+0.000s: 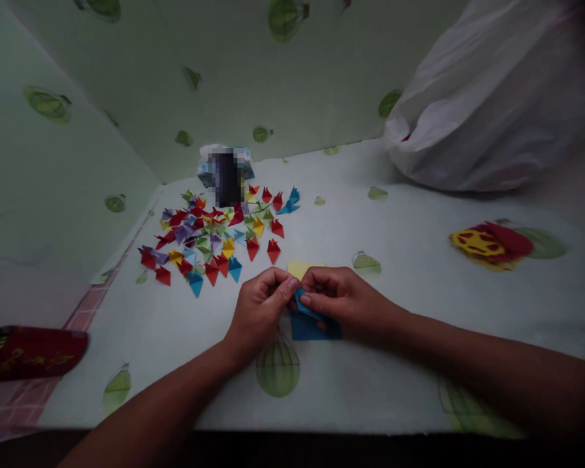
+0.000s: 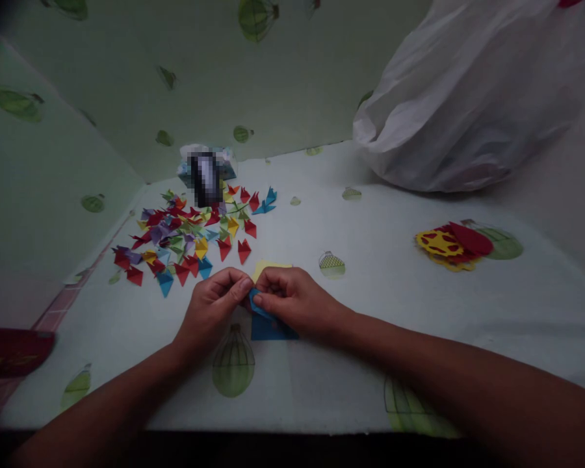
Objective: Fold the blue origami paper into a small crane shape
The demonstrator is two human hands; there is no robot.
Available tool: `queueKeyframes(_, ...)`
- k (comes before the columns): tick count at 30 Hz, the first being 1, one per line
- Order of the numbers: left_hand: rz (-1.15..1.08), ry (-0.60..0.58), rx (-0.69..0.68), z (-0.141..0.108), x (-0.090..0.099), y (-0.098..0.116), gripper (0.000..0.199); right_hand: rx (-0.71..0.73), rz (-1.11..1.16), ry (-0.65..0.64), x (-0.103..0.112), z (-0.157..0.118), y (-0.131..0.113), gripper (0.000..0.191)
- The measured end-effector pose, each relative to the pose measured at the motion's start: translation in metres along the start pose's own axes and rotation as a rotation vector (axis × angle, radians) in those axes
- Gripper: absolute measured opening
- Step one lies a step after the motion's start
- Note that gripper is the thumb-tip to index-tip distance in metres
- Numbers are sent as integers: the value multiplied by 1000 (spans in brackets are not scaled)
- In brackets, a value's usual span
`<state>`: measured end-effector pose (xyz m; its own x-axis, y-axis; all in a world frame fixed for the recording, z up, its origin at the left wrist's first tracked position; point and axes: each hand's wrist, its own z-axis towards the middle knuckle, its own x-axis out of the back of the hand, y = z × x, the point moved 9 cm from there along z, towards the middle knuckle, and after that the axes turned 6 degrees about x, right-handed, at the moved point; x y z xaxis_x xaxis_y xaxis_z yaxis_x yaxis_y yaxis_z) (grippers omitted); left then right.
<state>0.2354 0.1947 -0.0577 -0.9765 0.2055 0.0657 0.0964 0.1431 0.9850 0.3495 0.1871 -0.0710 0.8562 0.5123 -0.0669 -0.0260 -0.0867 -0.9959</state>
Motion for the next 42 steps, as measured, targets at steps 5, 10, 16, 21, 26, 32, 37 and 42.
queueKeyframes(5, -192, -66, 76, 3, -5, -11, 26, 59, 76, 149, 14, 0, -5, 27)
queueKeyframes(10, -178, -106, 117, 0, -12, -13, 25, 144, 62, 233, 23, -1, -10, 22)
queueKeyframes(16, -127, -12, 59, 0, -4, -8, 22, 118, 76, 157, 16, 1, -6, 26)
queueKeyframes(21, -160, -65, 66, 1, -8, -8, 19, 127, 13, 191, 20, 1, -6, 25)
queueKeyframes(26, -131, -31, 60, -1, -5, -5, 19, 166, -31, 169, 18, -1, -13, 24)
queueKeyframes(32, -85, 17, 9, -2, 0, -2, 20, 201, -48, 189, 18, -3, -19, 18)
queueKeyframes(37, -159, -64, 37, 1, -6, -7, 17, 151, 42, 185, 18, 1, -11, 18)
queueKeyframes(42, -71, 18, -106, 0, 1, 1, 14, 205, 38, 250, 23, -1, -14, 18)
